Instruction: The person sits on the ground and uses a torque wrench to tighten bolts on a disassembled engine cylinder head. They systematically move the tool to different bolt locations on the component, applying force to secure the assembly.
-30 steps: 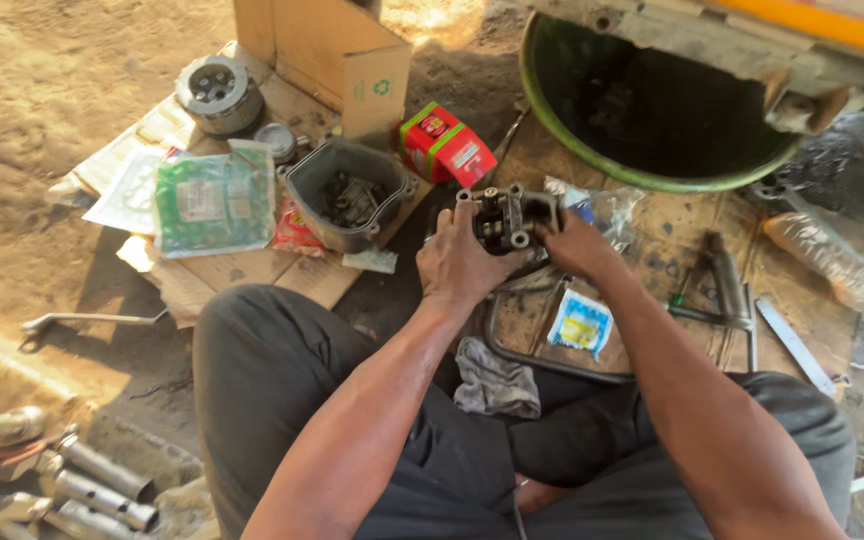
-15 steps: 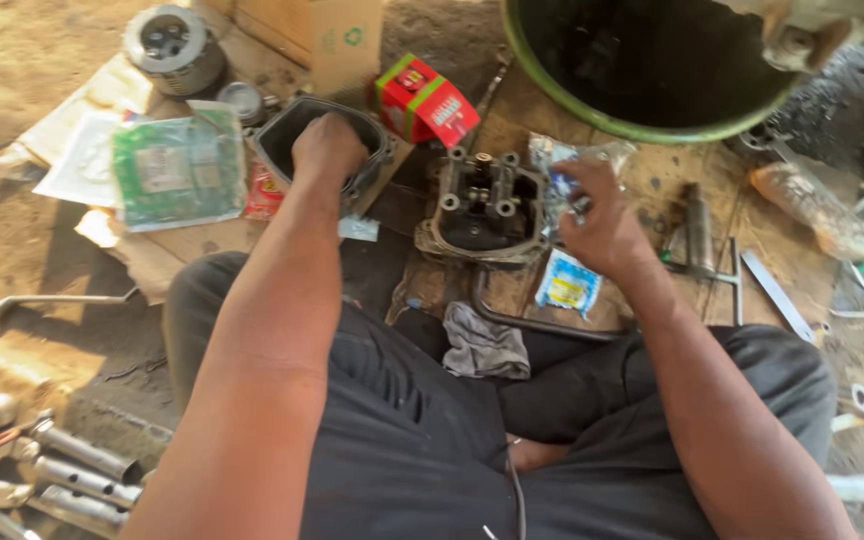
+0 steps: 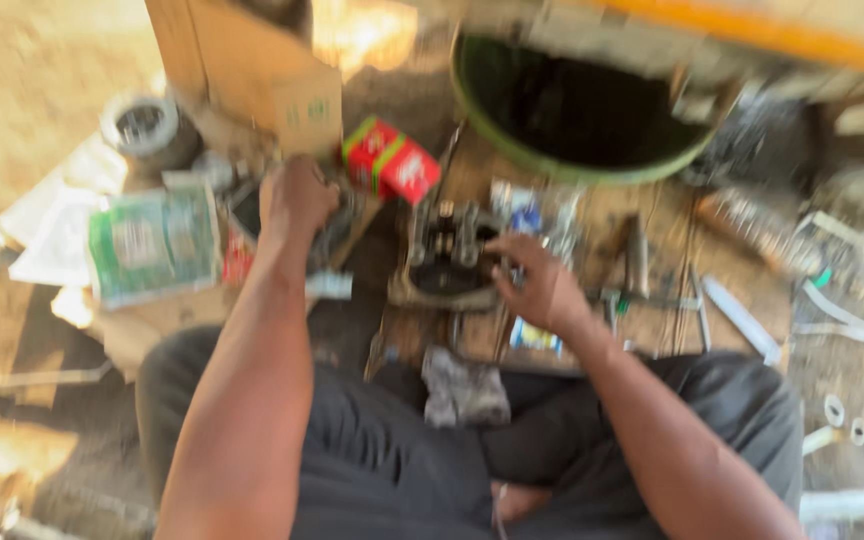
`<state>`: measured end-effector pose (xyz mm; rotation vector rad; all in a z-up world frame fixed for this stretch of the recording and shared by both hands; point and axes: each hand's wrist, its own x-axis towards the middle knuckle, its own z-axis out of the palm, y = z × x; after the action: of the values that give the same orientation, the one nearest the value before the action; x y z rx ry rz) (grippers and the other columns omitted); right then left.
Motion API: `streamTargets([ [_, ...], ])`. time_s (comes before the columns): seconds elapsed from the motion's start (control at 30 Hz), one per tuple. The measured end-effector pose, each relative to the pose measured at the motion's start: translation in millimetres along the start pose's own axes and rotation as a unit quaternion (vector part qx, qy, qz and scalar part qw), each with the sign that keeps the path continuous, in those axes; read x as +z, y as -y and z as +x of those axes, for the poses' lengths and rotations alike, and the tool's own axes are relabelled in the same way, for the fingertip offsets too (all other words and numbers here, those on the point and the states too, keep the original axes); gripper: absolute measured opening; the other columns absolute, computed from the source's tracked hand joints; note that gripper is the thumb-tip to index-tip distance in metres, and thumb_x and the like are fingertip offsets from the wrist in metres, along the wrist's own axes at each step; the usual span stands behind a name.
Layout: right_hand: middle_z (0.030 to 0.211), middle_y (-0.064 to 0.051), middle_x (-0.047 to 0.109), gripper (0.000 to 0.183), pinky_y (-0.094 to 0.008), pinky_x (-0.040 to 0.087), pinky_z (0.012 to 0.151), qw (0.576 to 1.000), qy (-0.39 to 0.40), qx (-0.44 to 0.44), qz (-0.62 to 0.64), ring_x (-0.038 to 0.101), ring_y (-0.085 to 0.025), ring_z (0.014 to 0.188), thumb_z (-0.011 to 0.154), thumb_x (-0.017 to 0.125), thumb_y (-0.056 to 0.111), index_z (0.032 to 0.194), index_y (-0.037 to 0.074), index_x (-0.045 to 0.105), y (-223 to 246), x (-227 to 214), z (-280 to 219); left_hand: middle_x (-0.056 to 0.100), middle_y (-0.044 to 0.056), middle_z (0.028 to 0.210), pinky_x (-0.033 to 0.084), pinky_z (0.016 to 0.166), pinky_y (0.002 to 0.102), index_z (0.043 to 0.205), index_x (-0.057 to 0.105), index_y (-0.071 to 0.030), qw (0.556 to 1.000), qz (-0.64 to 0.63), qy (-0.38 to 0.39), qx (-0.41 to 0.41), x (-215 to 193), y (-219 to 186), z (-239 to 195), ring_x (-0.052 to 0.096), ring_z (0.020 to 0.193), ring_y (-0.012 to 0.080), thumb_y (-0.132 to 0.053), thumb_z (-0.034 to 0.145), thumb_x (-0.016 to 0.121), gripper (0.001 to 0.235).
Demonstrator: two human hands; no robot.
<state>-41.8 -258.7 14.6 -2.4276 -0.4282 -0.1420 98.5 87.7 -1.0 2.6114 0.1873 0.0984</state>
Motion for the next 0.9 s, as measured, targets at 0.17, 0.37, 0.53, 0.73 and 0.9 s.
streamTargets([
  [0.17,0.138,-0.013,0.058,0.060,-0.043,0.059,0.085,0.993,0.039,0.087,0.076,0.071,-0.032,0.098,0.090,0.063,0.009,0.147,0.020,0.048,54.7,-40.8,24.0,0.075,0.018,0.090,0.058,0.077,0.044,0.102,0.067,-0.006,0.989,-0.087,0.024,0.120,-54.7,-108.5,-67.1,0.075,0.086,0.0347,-0.033,0.079,0.083,0.039],
  [0.37,0.134,-0.020,0.063,0.074,-0.041,0.054,0.095,0.992,0.006,-0.015,0.128,0.066,-0.033,0.115,0.078,0.074,-0.001,0.147,0.006,0.046,64.3,-38.3,1.6,0.076,0.014,0.091,0.058,0.075,0.040,0.111,0.061,-0.005,0.950,-0.237,0.131,0.158,-41.5,-167.5,-149.5,0.075,0.088,0.0286,-0.022,0.070,0.089,0.052],
  [0.53,0.117,-0.011,0.076,0.048,-0.034,0.060,0.091,0.975,-0.016,0.136,0.174,0.075,-0.021,0.108,0.086,0.076,0.011,0.133,0.009,0.064,28.8,-3.5,-11.8,0.077,0.012,0.099,0.060,0.083,0.034,0.101,0.068,-0.003,0.921,-0.353,0.101,0.127,9.4,-114.7,-130.5,0.078,0.093,0.0247,-0.022,0.076,0.083,0.035],
  [0.73,0.104,-0.010,0.078,0.045,-0.035,0.059,0.078,0.954,-0.006,0.284,0.094,0.075,-0.022,0.087,0.084,0.086,0.023,0.117,0.005,0.063,45.3,-3.6,-4.3,0.053,0.018,0.146,0.038,0.116,0.038,0.147,0.046,-0.007,0.950,-0.231,0.110,0.178,35.0,-67.3,-95.2,0.047,0.138,0.0331,-0.015,0.061,0.083,0.094],
  [0.9,0.103,-0.008,0.079,0.038,-0.033,0.060,0.079,0.979,-0.003,0.141,0.146,0.074,-0.017,0.090,0.082,0.085,0.021,0.114,0.008,0.068,58.0,11.8,-12.4,0.025,0.017,0.164,0.029,0.120,0.036,0.159,0.011,-0.014,0.941,-0.165,0.243,0.169,45.9,-62.3,-81.8,0.028,0.149,0.0314,-0.018,0.052,0.094,0.135],
])
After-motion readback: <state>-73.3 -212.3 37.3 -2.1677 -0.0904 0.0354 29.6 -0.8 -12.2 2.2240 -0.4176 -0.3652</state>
